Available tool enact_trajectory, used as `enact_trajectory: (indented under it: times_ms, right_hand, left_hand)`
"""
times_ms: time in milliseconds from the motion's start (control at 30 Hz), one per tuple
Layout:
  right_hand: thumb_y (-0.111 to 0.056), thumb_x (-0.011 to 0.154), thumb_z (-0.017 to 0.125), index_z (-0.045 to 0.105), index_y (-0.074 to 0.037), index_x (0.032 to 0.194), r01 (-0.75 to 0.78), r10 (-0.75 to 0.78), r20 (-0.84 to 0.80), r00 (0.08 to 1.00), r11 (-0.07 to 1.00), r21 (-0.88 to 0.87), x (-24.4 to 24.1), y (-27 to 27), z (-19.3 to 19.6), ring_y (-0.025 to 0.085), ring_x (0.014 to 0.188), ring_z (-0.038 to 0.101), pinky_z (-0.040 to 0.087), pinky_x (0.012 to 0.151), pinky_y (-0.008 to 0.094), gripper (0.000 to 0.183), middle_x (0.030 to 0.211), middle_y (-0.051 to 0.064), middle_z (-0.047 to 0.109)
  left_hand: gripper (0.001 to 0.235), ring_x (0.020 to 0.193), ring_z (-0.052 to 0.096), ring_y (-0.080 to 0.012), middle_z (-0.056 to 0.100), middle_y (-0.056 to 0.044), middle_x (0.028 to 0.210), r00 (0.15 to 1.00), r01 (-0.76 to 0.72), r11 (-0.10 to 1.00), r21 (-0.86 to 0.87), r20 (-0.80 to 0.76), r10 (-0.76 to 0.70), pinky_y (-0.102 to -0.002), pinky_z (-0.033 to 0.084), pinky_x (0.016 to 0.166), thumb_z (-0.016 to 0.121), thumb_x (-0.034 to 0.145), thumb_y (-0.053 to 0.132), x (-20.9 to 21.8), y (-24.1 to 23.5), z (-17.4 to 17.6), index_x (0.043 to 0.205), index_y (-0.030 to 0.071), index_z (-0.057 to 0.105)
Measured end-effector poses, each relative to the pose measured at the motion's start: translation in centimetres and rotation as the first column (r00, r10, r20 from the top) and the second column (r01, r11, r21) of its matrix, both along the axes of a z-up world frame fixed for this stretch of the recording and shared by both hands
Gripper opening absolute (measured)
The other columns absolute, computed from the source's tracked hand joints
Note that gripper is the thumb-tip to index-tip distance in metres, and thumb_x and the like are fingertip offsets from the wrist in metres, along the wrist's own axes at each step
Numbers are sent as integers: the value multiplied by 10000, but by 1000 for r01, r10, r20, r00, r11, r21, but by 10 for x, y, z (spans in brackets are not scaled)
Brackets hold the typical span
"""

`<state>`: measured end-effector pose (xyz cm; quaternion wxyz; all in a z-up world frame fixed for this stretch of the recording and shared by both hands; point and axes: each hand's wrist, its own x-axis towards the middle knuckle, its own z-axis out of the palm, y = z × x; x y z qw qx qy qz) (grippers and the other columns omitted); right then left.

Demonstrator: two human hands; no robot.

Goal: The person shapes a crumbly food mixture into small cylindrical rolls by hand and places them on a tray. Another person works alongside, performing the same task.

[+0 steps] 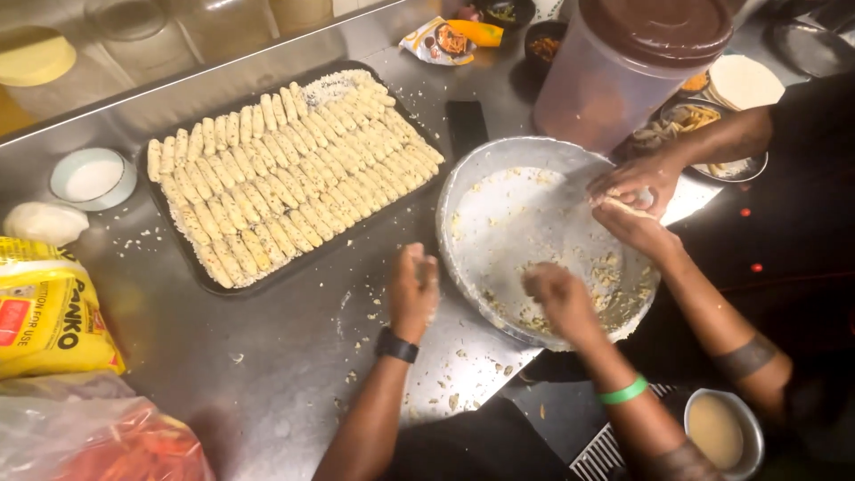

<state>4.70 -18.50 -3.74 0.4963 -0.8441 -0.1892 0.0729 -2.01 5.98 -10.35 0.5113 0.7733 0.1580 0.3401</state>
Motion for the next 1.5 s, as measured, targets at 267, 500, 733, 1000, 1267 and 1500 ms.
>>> enact_trajectory:
  times_ms: [267,500,733,1000,1267,1500]
  right_hand:
    - [-277,935,674,695,-48,770,130,-65,271,960,965,-230,-40,24,-39,288,667,665,550,646,432,283,731,98,665]
    - [-576,1019,388,638,-29,1172,386,88,-616,783,708,591,-6,9,21,273,1084,661,541,1022,423,621,1080,159,683]
    - [-528,1048,434,369,-9,1510,-204,231,-106,967,955,216,-56,28,-20,275,1407,412,319,1135,448,698,1518,154,457]
    - [-443,1116,437,461,41,1516,328,235,-482,844,484,811,-25,56,-23,301,1125,592,430,967,434,628,1340,241,543]
    - [-429,1040,397,367,47,1514,363,211,-594,776,622,694,-61,67,58,307,1310,511,418,1100,434,673,1413,214,525]
    - [-430,1027,312,300,-10,1562,116,356,-359,863,551,826,-69,86,89,278,1389,449,330,1166,398,680,1536,172,454]
  left_hand:
    - [622,1187,658,-376,661,-223,1302,893,163,962,-221,-380,-239,-452,518,977,547,999,419,13,-33,-39,1457,26,400]
    - [538,1223,613,-453,632,-313,1314,998,-22,975,219,62,8,-503,472,1038,532,1071,378,-1,-33,31,1429,-19,466]
    - [487,1002,799,-331,785,-187,1110,962,242,969,-39,142,-235,-424,627,876,568,1059,474,14,-56,49,1205,31,711]
    - [522,1435,531,-340,591,-220,1480,767,505,860,74,418,-487,-480,433,1219,389,1148,454,-11,-76,121,1320,6,594]
    - [557,1550,405,-304,454,-172,1620,726,418,848,326,442,-527,-481,265,1345,284,1179,444,0,-77,128,1513,40,473]
    - [550,1611,354,-319,428,-183,1659,773,343,898,275,460,-436,-484,239,1377,321,1167,380,-10,-70,143,1568,12,405]
